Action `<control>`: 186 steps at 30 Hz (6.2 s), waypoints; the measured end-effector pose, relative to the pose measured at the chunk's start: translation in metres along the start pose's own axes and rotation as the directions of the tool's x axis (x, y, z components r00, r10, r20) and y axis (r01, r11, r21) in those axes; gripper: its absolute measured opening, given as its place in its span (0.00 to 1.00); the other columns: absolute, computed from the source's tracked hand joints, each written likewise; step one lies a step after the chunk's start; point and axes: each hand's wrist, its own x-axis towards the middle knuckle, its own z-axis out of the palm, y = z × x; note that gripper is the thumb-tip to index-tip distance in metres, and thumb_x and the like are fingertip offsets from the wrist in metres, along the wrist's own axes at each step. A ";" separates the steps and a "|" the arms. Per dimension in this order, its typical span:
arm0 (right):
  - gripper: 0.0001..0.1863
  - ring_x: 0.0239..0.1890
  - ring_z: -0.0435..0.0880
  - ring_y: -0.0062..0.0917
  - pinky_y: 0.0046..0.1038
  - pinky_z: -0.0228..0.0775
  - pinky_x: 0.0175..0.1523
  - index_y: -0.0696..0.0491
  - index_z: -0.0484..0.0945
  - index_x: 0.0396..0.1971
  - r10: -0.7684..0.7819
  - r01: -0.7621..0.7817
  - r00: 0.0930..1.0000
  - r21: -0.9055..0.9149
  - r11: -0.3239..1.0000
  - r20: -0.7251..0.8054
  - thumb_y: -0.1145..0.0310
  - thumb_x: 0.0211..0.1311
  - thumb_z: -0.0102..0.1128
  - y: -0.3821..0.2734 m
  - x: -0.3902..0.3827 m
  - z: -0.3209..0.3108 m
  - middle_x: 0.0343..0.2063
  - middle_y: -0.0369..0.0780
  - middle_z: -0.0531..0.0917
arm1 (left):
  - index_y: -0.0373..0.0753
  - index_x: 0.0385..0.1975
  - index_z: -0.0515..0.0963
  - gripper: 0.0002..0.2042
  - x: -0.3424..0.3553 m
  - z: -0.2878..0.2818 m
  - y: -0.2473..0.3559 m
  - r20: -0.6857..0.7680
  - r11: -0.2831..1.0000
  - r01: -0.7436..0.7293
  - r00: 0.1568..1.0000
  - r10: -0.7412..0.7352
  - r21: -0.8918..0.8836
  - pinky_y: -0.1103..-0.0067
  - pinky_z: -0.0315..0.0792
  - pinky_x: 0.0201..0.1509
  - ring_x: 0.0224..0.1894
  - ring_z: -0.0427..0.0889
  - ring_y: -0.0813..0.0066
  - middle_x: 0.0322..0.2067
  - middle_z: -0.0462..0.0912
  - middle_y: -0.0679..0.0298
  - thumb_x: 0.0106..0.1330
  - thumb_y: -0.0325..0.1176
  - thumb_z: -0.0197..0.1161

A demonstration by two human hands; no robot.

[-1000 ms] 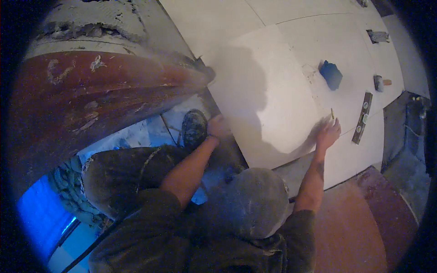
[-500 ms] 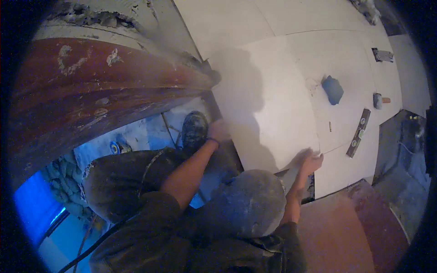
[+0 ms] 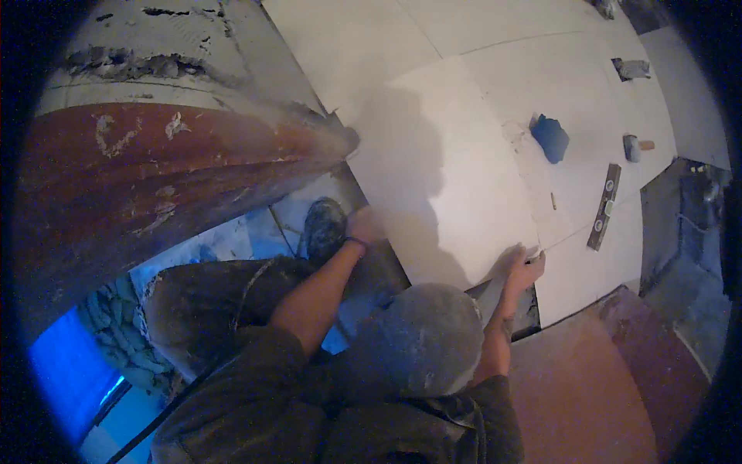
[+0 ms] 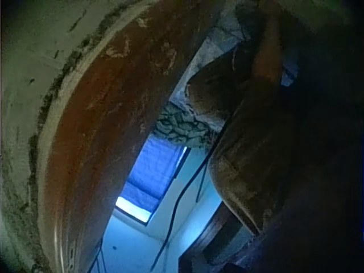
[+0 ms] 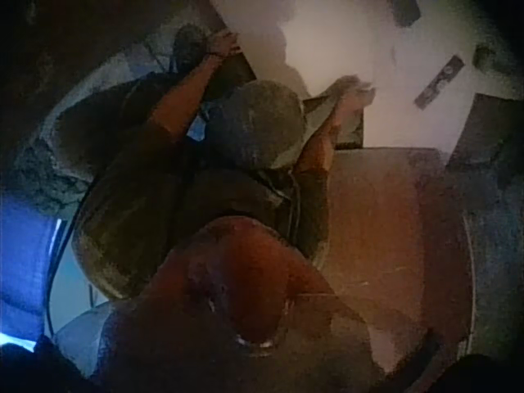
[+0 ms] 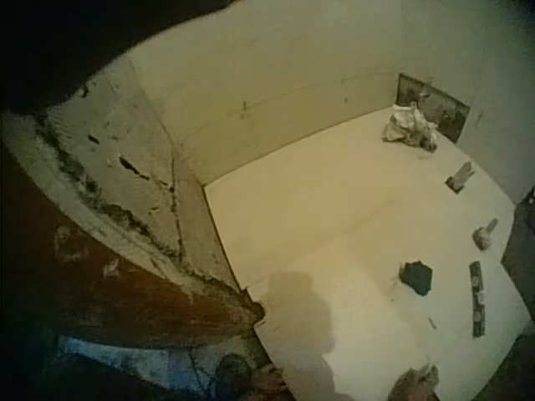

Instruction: The person fits a tile on the floor near a pipe, marks a cutting line using a pencil, and uses an angle grinder to cut and smooth the curved edge of the tile.

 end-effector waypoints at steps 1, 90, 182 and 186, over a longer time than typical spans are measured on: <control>0.42 0.58 0.70 0.53 0.44 0.60 0.64 0.72 0.66 0.55 -0.011 0.010 0.999 -0.032 0.999 -0.049 0.50 0.53 0.67 0.019 0.004 -0.005 0.53 0.62 0.72 | 0.46 0.50 0.72 0.13 0.002 0.013 0.025 0.030 0.999 0.035 0.999 -0.036 0.035 0.59 0.80 0.35 0.35 0.82 0.62 0.41 0.80 0.63 0.68 0.39 0.51; 0.10 0.36 0.83 0.38 0.36 0.73 0.41 0.49 0.79 0.35 -0.615 0.423 0.515 0.447 0.788 0.597 0.59 0.62 0.56 -0.352 -0.083 0.168 0.30 0.42 0.83 | 0.36 0.46 0.74 0.16 -0.033 -0.008 0.131 -0.038 0.892 0.287 0.947 -0.319 -0.349 0.72 0.84 0.34 0.39 0.80 0.69 0.38 0.77 0.61 0.64 0.39 0.59; 0.11 0.36 0.82 0.44 0.42 0.73 0.41 0.52 0.76 0.34 -0.630 0.519 0.437 0.392 0.759 0.641 0.59 0.62 0.55 -0.363 -0.069 0.177 0.30 0.46 0.83 | 0.39 0.53 0.73 0.18 -0.031 -0.003 0.118 0.029 0.873 0.305 0.947 -0.319 -0.381 0.70 0.83 0.37 0.43 0.82 0.67 0.45 0.80 0.62 0.67 0.40 0.60; 0.10 0.34 0.82 0.44 0.42 0.73 0.39 0.52 0.76 0.33 -0.649 0.502 0.475 0.423 0.754 0.594 0.61 0.62 0.55 -0.372 -0.074 0.176 0.29 0.46 0.83 | 0.40 0.53 0.73 0.17 -0.029 0.003 0.067 -0.070 0.992 0.096 0.992 -0.102 -0.079 0.70 0.83 0.37 0.43 0.82 0.67 0.44 0.80 0.63 0.66 0.38 0.61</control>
